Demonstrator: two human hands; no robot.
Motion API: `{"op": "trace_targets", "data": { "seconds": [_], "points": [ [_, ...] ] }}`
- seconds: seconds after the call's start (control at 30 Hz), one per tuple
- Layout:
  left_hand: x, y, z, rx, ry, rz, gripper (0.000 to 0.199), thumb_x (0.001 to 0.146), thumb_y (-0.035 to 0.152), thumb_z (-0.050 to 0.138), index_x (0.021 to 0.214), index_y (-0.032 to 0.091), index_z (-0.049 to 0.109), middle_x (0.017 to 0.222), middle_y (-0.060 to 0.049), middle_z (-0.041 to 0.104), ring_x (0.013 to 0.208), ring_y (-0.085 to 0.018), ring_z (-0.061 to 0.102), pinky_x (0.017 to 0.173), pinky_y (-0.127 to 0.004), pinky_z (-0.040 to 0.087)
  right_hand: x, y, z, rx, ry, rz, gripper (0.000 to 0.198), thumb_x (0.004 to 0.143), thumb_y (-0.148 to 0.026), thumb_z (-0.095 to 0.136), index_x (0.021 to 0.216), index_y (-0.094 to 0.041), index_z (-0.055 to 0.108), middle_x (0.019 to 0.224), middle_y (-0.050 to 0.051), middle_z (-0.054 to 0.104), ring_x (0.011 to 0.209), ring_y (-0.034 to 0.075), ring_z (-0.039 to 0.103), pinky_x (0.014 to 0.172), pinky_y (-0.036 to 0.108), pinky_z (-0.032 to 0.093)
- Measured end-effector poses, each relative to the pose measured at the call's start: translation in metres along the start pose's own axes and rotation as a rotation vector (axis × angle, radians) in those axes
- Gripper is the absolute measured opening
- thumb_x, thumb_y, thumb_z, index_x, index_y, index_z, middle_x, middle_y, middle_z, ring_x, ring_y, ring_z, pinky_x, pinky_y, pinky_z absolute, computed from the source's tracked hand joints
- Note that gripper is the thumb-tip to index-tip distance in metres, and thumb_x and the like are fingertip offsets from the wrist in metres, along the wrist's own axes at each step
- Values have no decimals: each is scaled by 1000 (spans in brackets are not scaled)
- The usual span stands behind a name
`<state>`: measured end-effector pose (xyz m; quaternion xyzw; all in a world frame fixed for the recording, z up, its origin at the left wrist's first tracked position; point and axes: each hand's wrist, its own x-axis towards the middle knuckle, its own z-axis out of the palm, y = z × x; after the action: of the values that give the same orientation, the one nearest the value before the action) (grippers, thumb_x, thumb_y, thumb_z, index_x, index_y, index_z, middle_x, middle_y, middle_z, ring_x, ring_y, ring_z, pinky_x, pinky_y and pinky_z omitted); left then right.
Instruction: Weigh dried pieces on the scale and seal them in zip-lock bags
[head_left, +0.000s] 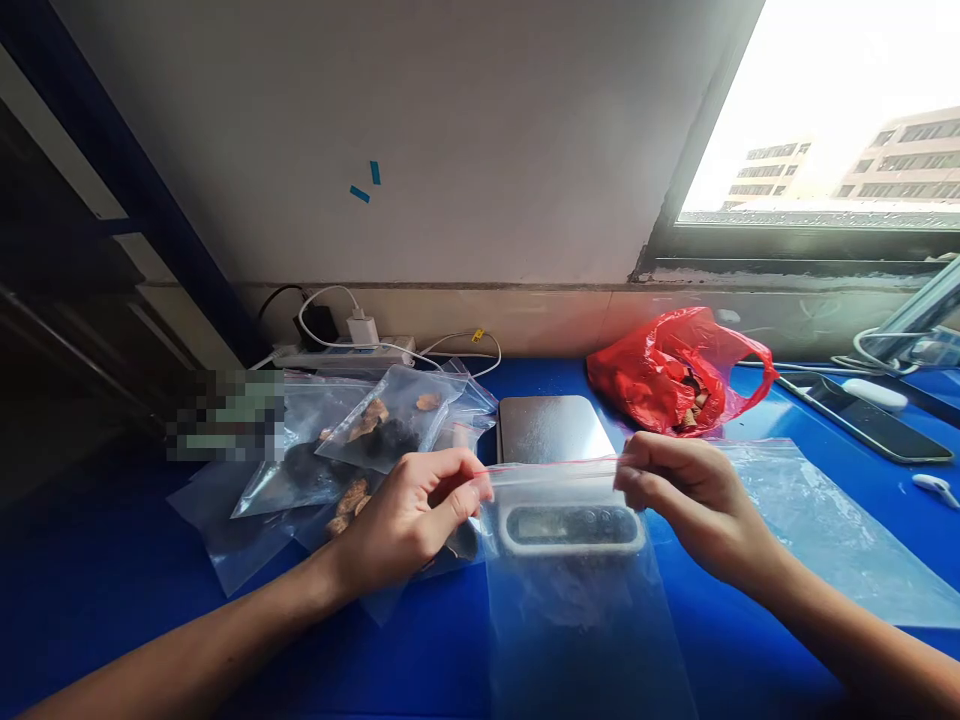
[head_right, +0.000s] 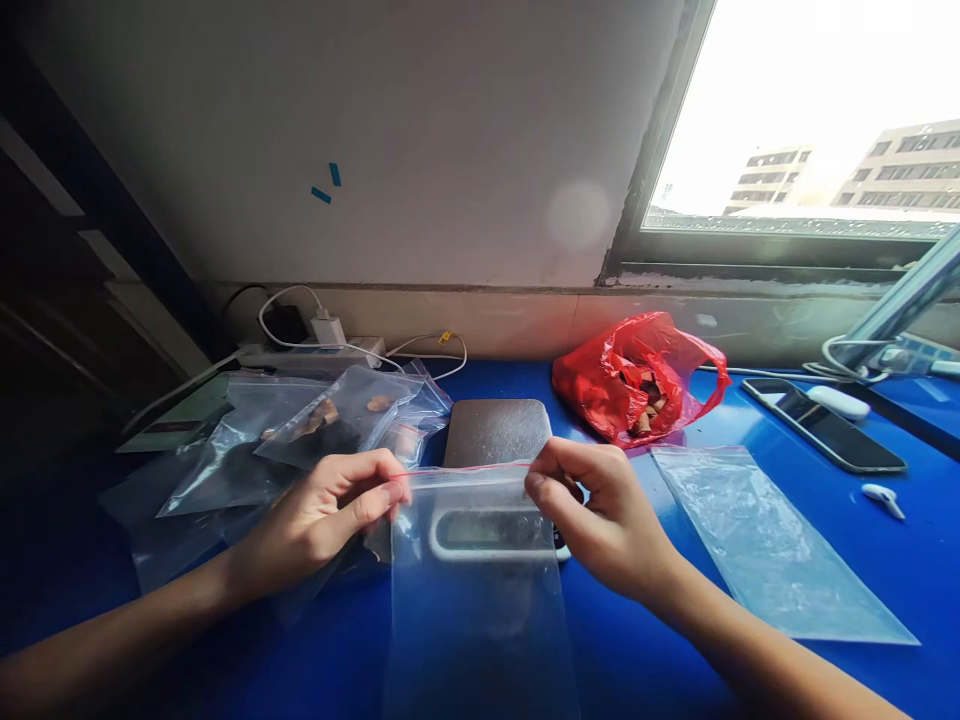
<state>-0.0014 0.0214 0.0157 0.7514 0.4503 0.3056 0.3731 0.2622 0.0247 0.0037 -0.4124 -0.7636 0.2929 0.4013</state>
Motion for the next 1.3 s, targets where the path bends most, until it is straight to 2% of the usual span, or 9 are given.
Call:
{"op": "trace_targets", "data": {
  "seconds": [0.07,0.13,0.23,0.33,0.4,0.7,0.87,1.17,1.3],
  "points": [
    [-1,1,0,88,47,60,26,89,29,49,68,16,56,58,3,50,52,-10,44,50,-21,35,1,0,2,-57,-4,-37,24,91,-26,47,70,-18,54,61,0,52,55,11,45,50,24,36],
    [-4,2,3,202,86,173,24,88,23,49,67,16,57,57,3,52,52,-10,47,50,-20,35,1,-2,7,-182,3,-138,11,90,-21,49,88,-18,59,75,3,60,66,13,51,59,26,42],
    [-9,3,14,337,80,390,20,88,14,49,72,15,60,62,1,58,55,-10,52,54,-21,39,-3,-7,21,-364,-44,-317,22,89,-18,53,110,-17,57,95,7,63,84,18,54,73,31,43],
    [-13,0,26,437,54,552,18,90,12,49,76,15,60,66,-1,61,58,-12,55,58,-23,41,-9,-14,38,-476,-101,-454,11,87,-15,52,94,-18,60,82,4,61,79,18,52,73,33,38],
    [-14,-3,33,511,59,608,19,91,13,49,74,15,58,64,-1,60,57,-13,54,56,-25,41,-12,-18,45,-531,-103,-512,11,86,-11,49,80,-17,57,73,3,58,73,17,50,71,33,34],
    [-12,-3,36,536,37,636,21,90,11,47,70,18,51,61,0,54,54,-13,49,52,-26,38,-10,-19,49,-629,-87,-583,20,86,-9,43,69,-17,50,66,1,53,62,14,37,62,32,24],
    [-12,4,31,516,64,697,21,85,8,48,67,18,51,57,1,52,51,-13,45,50,-27,34,-7,-17,47,-628,-50,-626,19,87,-15,47,68,-17,50,63,-1,52,62,14,39,62,32,24],
    [-11,8,6,426,199,728,17,78,3,51,75,18,56,58,2,54,51,-10,46,49,-23,35,11,-10,17,-670,83,-611,15,81,-8,51,71,-19,54,64,0,59,62,12,46,63,30,29],
    [-13,7,-2,421,189,675,16,79,4,53,75,19,56,59,3,53,52,-9,47,50,-22,36,16,-2,4,-670,118,-576,14,85,-11,53,73,-19,57,70,1,63,62,13,49,64,29,34]
  ]
}}
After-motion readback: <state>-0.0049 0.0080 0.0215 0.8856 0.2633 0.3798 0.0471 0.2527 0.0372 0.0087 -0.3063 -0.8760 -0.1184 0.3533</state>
